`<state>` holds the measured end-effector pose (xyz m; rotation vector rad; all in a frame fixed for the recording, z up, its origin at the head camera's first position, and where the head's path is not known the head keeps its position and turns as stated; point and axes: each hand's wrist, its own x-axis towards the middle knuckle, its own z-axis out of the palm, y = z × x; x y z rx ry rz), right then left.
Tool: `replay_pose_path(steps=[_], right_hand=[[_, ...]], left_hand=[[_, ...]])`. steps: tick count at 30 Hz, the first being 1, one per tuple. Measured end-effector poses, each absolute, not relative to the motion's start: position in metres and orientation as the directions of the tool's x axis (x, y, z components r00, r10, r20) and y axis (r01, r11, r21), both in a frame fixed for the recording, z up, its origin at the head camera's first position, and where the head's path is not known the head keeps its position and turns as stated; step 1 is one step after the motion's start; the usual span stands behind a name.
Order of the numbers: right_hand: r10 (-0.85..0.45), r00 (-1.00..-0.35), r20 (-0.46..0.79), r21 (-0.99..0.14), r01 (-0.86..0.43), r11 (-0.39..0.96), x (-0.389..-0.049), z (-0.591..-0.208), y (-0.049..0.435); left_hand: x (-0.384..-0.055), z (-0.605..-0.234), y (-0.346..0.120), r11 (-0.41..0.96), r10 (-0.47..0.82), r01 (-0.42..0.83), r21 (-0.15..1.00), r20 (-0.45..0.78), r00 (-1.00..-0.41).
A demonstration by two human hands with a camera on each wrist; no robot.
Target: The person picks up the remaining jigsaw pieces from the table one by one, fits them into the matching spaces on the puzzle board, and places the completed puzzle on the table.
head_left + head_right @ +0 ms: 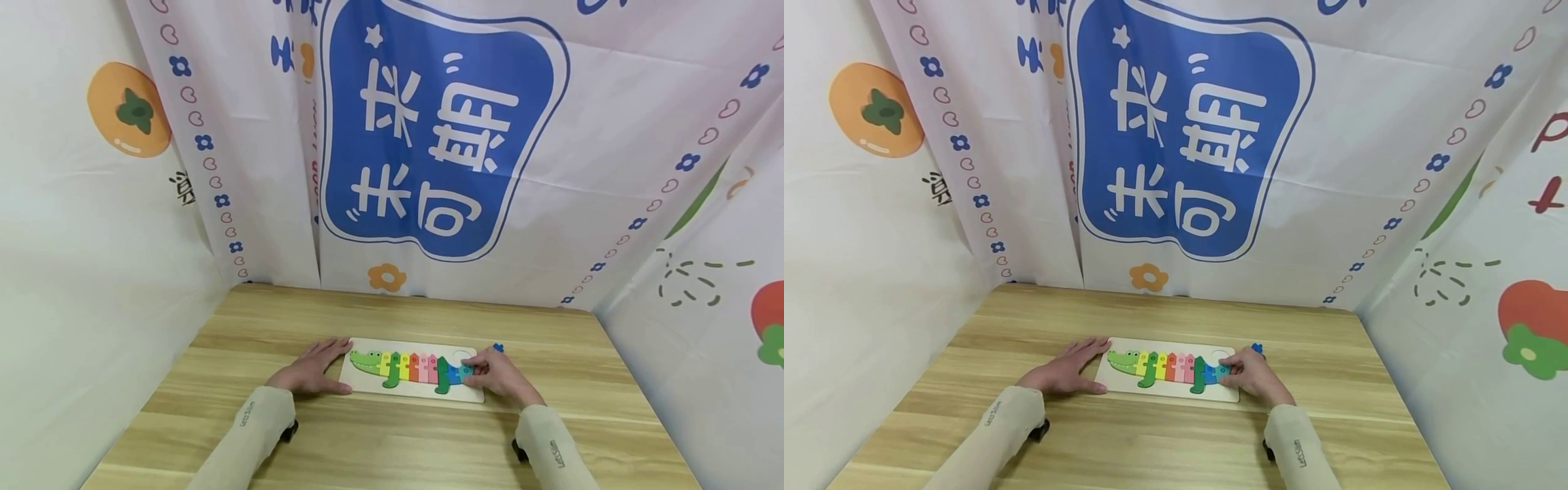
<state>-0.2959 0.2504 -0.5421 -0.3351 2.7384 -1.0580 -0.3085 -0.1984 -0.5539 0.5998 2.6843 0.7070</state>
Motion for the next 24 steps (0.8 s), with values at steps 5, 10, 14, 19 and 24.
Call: replay_pose_path(steps=[5, 10, 14, 19, 24], right_hand=[[-0.297, -0.951, -0.088, -0.681, -0.161, 0.715, -0.297, -0.544, 0.251], [-0.289, -0.952, -0.105, -0.678, -0.144, 0.721, -0.297, -0.539, 0.250], [-0.246, -0.961, -0.123, -0.698, -0.092, 0.710, -0.297, -0.536, 0.251], [-0.164, -0.984, -0.070, -0.700, -0.069, 0.711, -0.299, -0.537, 0.260], [-0.081, -0.997, -0.013, -0.657, -0.052, 0.752, -0.303, -0.540, 0.271]], left_hand=[[-0.309, -0.556, -0.199, 0.793, 0.462, 0.315, 0.522, -0.178, -0.869], [-0.309, -0.556, -0.199, 0.790, 0.468, 0.323, 0.521, -0.172, -0.867], [-0.307, -0.556, -0.199, 0.791, 0.470, 0.326, 0.517, -0.173, -0.866], [-0.307, -0.557, -0.199, 0.794, 0.477, 0.338, 0.505, -0.172, -0.862], [-0.308, -0.557, -0.199, 0.794, 0.474, 0.333, 0.509, -0.173, -0.864]])
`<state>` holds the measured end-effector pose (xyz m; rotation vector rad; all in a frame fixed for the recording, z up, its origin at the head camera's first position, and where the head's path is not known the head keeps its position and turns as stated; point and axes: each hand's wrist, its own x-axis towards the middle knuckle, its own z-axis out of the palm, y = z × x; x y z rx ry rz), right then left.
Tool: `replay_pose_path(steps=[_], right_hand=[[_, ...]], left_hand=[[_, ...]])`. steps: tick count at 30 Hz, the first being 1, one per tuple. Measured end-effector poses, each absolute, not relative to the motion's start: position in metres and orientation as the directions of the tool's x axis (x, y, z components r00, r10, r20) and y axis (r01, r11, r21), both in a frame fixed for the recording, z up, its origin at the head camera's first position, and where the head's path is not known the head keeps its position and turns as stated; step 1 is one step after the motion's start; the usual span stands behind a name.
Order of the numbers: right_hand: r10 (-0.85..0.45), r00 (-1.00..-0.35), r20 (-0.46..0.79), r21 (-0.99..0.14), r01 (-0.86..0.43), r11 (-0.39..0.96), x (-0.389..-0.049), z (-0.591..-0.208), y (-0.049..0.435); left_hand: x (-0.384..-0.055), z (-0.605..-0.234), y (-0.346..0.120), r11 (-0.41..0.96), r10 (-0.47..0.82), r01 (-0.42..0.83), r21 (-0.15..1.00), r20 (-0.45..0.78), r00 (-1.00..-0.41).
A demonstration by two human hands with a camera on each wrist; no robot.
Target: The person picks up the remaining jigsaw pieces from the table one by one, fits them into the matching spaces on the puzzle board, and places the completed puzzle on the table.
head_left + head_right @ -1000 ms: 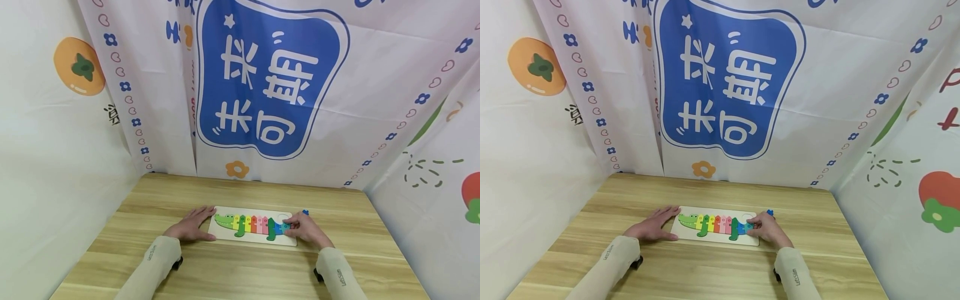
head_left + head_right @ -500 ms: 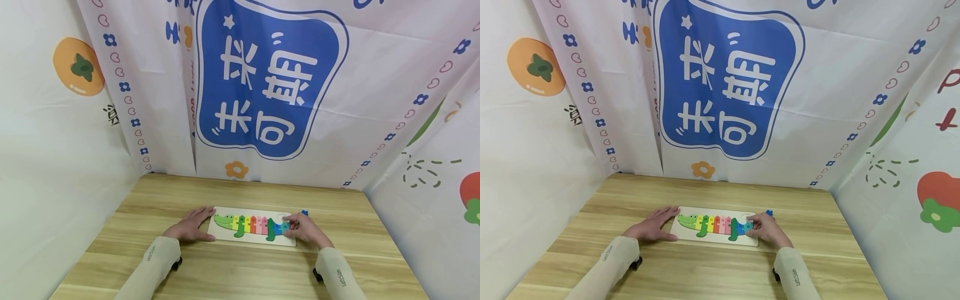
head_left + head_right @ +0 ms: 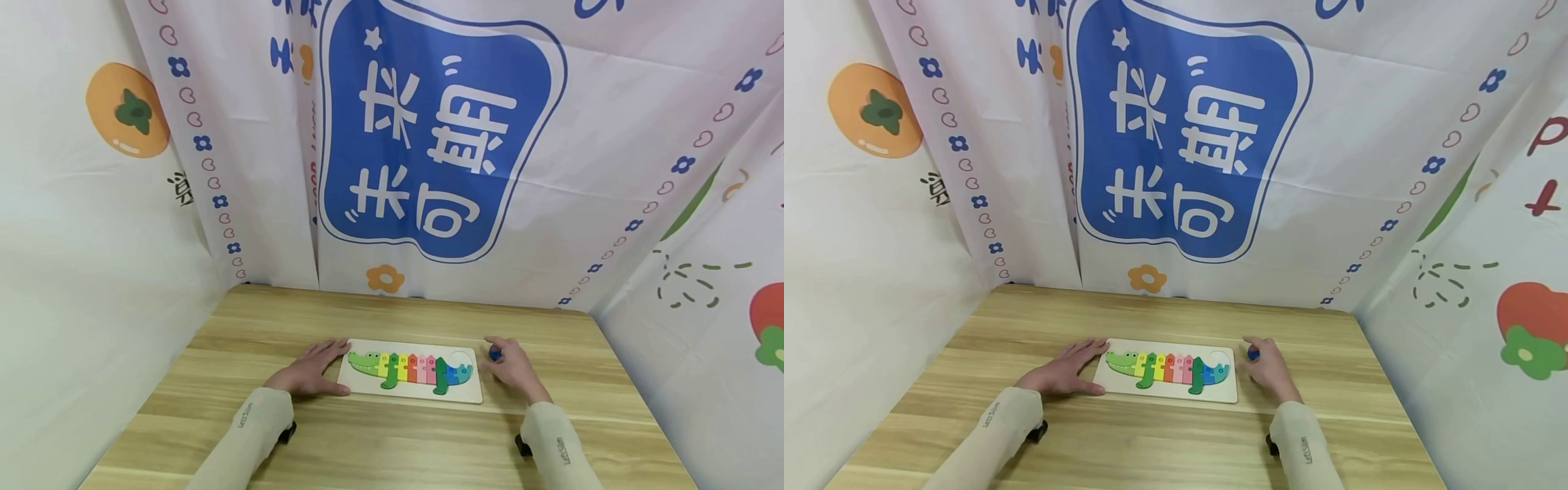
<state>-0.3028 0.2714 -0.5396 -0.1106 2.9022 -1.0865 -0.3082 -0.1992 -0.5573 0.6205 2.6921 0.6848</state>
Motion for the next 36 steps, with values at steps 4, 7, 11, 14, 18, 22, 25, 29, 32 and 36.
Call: replay_pose_path(steps=[4, 7, 11, 14, 18, 22, 25, 29, 32, 36], right_hand=[[-0.069, -0.995, -0.066, -0.642, -0.011, 0.766, -0.304, -0.541, 0.277], [-0.065, -0.993, -0.098, -0.627, 0.011, 0.779, -0.304, -0.539, 0.278], [-0.048, -0.994, -0.097, -0.605, 0.021, 0.796, -0.305, -0.539, 0.279], [-0.046, -0.995, -0.087, -0.593, 0.014, 0.805, -0.306, -0.539, 0.279], [-0.057, -0.995, -0.083, -0.572, 0.000, 0.820, -0.309, -0.540, 0.278], [-0.046, -0.995, -0.089, -0.568, 0.012, 0.823, -0.308, -0.539, 0.278], [-0.029, -0.996, -0.082, -0.594, 0.025, 0.804, -0.305, -0.537, 0.278], [-0.020, -0.997, -0.073, -0.717, 0.039, 0.696, -0.304, -0.535, 0.280], [-0.047, -0.996, -0.072, -0.814, 0.031, 0.580, -0.303, -0.531, 0.282], [-0.073, -0.994, -0.085, -0.887, 0.042, 0.459, -0.301, -0.526, 0.285]], left_hand=[[-0.309, -0.558, -0.200, 0.788, 0.479, 0.339, 0.515, -0.167, -0.862], [-0.309, -0.558, -0.200, 0.783, 0.485, 0.344, 0.518, -0.163, -0.859], [-0.308, -0.558, -0.200, 0.781, 0.486, 0.342, 0.523, -0.164, -0.858], [-0.308, -0.557, -0.200, 0.782, 0.485, 0.341, 0.522, -0.167, -0.858], [-0.307, -0.556, -0.201, 0.781, 0.484, 0.340, 0.524, -0.165, -0.859], [-0.308, -0.557, -0.200, 0.779, 0.482, 0.336, 0.529, -0.163, -0.861], [-0.308, -0.557, -0.200, 0.781, 0.477, 0.328, 0.532, -0.167, -0.863], [-0.308, -0.556, -0.200, 0.785, 0.468, 0.317, 0.532, -0.175, -0.866], [-0.308, -0.555, -0.200, 0.789, 0.460, 0.306, 0.533, -0.181, -0.869], [-0.309, -0.555, -0.200, 0.789, 0.456, 0.297, 0.538, -0.188, -0.870]])
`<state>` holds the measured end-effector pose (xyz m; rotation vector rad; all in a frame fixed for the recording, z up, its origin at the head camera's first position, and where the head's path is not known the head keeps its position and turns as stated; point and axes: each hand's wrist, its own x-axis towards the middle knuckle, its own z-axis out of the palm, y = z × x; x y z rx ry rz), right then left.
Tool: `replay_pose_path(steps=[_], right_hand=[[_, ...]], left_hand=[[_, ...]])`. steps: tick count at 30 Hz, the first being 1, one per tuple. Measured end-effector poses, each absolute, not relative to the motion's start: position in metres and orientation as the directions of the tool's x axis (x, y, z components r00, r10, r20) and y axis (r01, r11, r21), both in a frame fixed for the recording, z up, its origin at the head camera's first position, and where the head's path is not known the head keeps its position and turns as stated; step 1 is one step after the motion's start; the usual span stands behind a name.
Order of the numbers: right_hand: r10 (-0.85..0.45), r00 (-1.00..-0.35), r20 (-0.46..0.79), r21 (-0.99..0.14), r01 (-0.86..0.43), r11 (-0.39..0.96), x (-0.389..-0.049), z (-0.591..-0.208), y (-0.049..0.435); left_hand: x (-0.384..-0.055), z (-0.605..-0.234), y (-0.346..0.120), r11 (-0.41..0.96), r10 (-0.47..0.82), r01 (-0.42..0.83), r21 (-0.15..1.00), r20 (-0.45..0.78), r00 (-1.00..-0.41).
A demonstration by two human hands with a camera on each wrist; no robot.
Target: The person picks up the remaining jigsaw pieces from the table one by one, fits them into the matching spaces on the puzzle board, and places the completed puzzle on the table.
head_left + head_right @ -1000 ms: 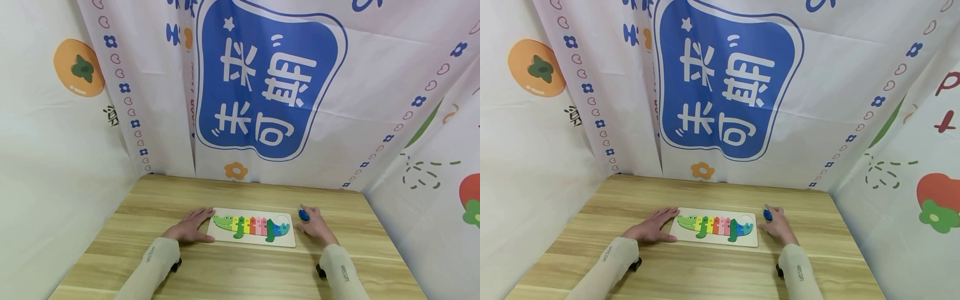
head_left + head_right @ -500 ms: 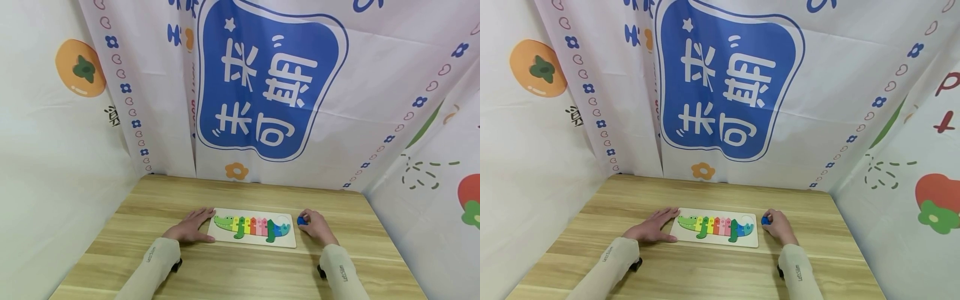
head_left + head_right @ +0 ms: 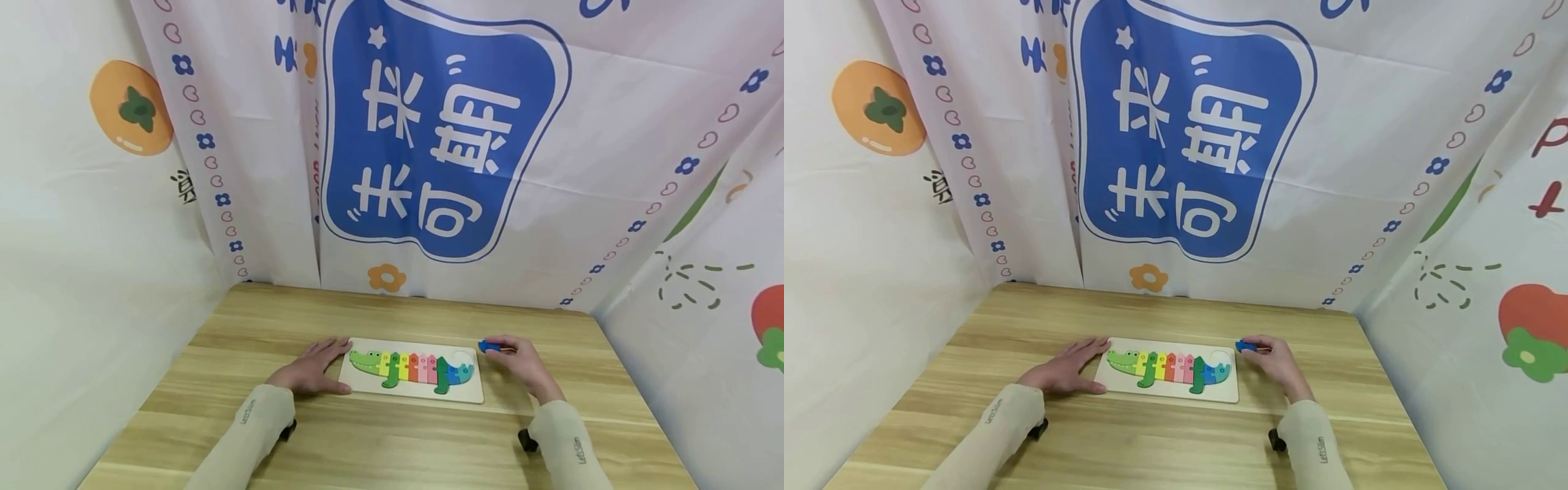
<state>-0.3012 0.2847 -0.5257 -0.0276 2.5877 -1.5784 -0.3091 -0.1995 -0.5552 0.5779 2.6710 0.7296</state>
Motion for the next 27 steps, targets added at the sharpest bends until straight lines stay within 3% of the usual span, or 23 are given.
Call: replay_pose_path(steps=[8, 27], right_hand=[[-0.107, -0.991, -0.087, -0.943, 0.047, 0.330, -0.300, -0.518, 0.283], [-0.237, -0.971, -0.031, -0.985, -0.011, 0.172, -0.300, -0.506, 0.270]], left_hand=[[-0.310, -0.554, -0.199, 0.790, 0.461, 0.296, 0.537, -0.201, -0.864], [-0.312, -0.555, -0.200, 0.787, 0.465, 0.302, 0.538, -0.195, -0.864]])
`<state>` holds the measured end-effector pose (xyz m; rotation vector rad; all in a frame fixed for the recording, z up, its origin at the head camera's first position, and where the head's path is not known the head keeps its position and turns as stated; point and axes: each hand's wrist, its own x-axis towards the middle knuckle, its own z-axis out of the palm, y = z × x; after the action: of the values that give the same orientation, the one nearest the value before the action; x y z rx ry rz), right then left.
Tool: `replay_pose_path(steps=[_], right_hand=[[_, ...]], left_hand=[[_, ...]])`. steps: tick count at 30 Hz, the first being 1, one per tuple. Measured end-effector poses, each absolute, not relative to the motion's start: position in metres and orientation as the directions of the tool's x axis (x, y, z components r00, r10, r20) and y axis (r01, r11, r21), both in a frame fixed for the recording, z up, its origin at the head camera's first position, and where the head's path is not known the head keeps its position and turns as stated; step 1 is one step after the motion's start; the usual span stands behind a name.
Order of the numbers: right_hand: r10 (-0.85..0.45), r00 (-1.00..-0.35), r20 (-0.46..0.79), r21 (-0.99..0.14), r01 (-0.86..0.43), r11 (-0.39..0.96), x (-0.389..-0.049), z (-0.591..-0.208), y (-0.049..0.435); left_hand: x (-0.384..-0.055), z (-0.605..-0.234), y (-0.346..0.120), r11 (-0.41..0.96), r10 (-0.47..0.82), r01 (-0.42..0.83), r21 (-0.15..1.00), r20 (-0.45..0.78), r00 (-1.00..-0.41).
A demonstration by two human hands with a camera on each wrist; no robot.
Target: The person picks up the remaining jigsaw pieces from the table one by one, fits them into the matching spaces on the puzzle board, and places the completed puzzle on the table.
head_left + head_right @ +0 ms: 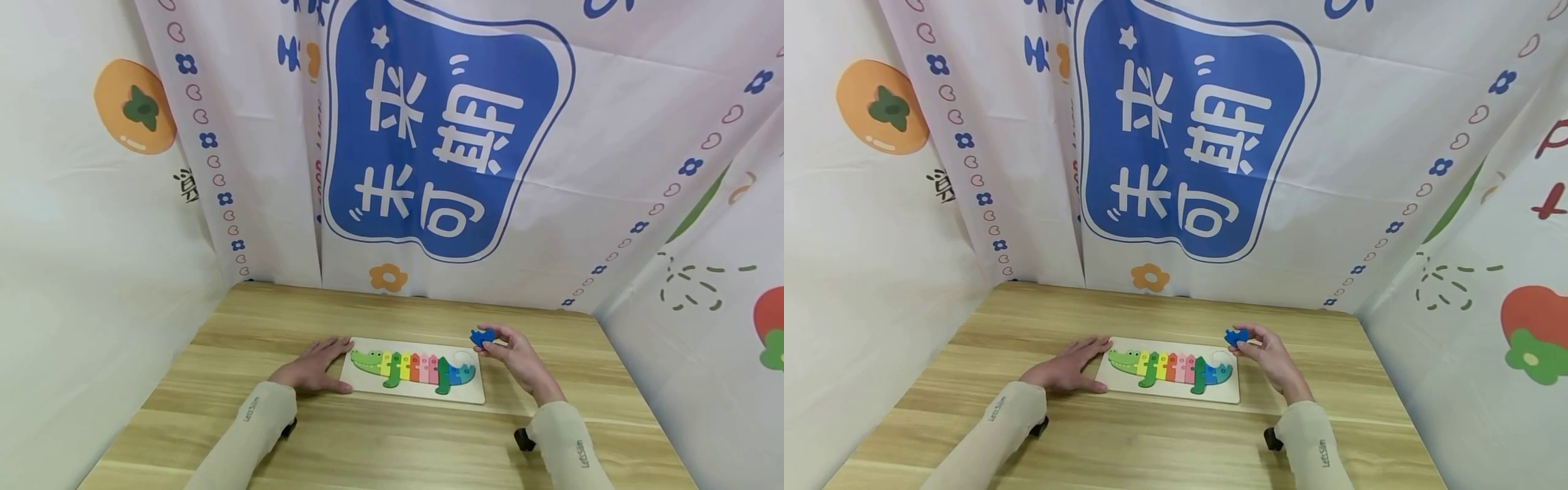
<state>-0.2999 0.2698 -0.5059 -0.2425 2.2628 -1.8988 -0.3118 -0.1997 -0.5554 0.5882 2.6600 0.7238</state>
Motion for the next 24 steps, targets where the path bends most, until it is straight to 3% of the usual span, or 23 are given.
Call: replay_pose_path(steps=[7, 24], right_hand=[[-0.203, -0.979, -0.035, -0.974, -0.012, 0.226, -0.2995, -0.5052, 0.2661], [-0.176, -0.984, 0.025, -0.987, -0.053, 0.153, -0.3009, -0.5071, 0.2635]], left_hand=[[-0.3125, -0.5571, -0.1992, 0.793, 0.462, 0.304, 0.528, -0.195, -0.865], [-0.3115, -0.5576, -0.2002, 0.789, 0.461, 0.304, 0.534, -0.188, -0.868]])
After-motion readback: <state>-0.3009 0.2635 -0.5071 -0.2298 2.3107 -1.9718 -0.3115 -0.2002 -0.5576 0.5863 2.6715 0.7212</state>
